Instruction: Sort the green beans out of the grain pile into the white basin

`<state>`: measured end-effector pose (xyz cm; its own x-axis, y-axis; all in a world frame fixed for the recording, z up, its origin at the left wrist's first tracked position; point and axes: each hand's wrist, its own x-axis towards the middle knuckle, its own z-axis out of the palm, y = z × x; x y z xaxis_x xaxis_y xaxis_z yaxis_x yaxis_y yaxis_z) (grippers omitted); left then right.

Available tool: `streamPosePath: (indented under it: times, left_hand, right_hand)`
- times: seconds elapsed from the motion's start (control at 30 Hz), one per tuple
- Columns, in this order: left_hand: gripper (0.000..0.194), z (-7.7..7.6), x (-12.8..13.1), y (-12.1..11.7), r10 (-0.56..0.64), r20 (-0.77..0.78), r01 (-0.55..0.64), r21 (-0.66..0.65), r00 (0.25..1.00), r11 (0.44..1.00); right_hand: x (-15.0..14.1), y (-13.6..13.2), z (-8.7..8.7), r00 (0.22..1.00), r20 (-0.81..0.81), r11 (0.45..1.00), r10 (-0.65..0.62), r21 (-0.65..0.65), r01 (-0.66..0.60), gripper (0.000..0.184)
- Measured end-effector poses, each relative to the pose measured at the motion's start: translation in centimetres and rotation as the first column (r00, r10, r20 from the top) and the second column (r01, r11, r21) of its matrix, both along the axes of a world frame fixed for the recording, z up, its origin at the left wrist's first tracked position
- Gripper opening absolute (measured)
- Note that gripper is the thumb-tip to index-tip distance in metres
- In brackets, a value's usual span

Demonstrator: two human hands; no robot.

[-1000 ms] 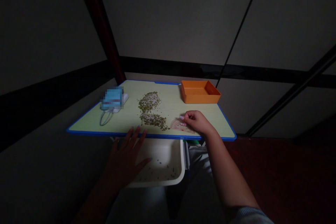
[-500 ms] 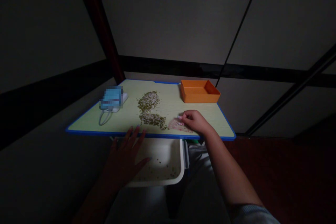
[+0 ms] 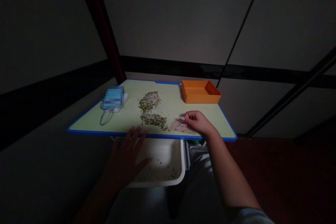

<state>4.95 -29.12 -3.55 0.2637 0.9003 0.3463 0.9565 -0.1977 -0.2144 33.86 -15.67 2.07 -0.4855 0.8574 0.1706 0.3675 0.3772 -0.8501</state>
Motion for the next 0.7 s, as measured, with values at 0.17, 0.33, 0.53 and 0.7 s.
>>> streamPosePath:
  times: [0.17,0.33,0.53,0.7]
  left_hand:
    - [0.079,0.00,-0.01,0.00,-0.005,-0.003,0.005,0.005,1.000,1.000]
    - [0.079,0.08,-0.04,-0.07,-0.011,0.004,0.011,0.012,1.000,1.000]
    - [0.079,0.10,-0.01,0.02,-0.017,0.002,0.017,0.015,1.000,1.000]
    - [0.078,-0.12,-0.07,0.00,-0.012,0.008,0.011,0.023,1.000,1.000]
  right_hand:
    - [-0.17,-0.05,0.12,0.999,0.049,1.000,0.024,0.012,-0.024,0.036]
    - [-0.21,0.14,-0.10,0.996,0.085,0.999,-0.010,0.051,0.006,0.036]
    - [-0.35,0.41,-0.41,0.991,0.135,0.991,-0.024,0.132,0.006,0.036]
    - [-0.53,0.47,-0.47,0.986,0.146,0.986,-0.080,0.156,0.057,0.034]
